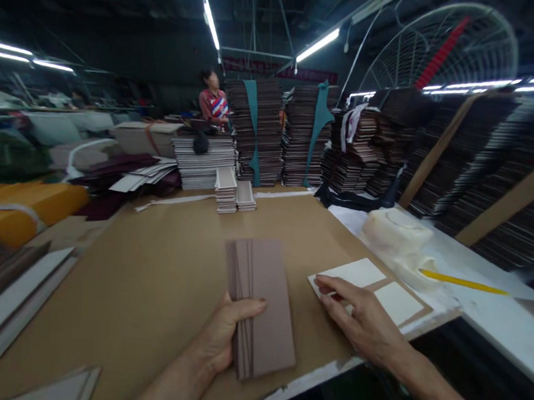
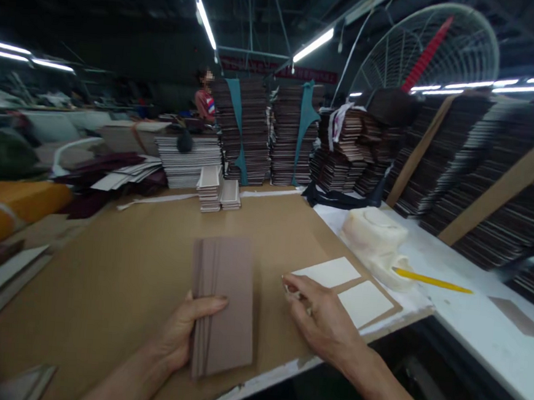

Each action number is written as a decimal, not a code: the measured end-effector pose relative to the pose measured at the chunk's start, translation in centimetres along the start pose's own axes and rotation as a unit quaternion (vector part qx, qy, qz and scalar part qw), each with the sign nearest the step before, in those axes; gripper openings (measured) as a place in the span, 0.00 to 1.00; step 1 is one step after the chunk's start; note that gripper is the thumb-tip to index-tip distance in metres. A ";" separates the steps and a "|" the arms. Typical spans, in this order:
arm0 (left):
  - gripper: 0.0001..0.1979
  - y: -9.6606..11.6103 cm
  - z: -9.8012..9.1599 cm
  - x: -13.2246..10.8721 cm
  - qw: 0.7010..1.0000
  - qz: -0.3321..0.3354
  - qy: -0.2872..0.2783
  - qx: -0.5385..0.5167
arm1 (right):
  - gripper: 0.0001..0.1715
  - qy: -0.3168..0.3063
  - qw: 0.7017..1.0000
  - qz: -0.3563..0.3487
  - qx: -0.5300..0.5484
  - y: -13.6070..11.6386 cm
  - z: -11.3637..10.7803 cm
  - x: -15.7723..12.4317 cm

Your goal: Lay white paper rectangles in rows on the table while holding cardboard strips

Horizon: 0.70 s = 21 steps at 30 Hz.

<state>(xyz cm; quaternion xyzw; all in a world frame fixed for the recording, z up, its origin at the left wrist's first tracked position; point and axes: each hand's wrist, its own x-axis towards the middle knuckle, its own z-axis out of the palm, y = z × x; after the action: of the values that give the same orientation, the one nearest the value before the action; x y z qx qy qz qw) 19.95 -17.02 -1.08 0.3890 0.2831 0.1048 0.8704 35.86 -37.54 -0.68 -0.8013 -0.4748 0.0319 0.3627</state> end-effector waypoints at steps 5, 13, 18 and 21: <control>0.26 -0.2 0.1 -0.6 0.998 0.038 -0.041 0.021 | 0.18 -0.095 0.954 0.090 0.270 -3.7 3.3 1.7; 0.21 -0.1 0.1 -0.2 0.999 0.005 -0.050 0.005 | 0.25 -0.098 0.936 0.165 0.293 -3.5 4.8 2.5; 0.20 -0.3 0.3 0.0 0.999 0.020 -0.031 0.010 | 0.25 -0.065 0.969 0.118 0.206 -4.2 3.9 2.8; 0.19 -0.3 0.2 -0.1 0.999 0.033 -0.027 0.007 | 0.24 -0.038 0.994 0.038 0.091 -4.5 3.6 3.0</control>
<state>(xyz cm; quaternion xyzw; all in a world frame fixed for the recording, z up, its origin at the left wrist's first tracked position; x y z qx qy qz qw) 20.01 -17.40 -1.18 0.4068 0.2470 0.1208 0.8712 32.76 -31.93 0.30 -0.7805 -0.4528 0.1191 0.4142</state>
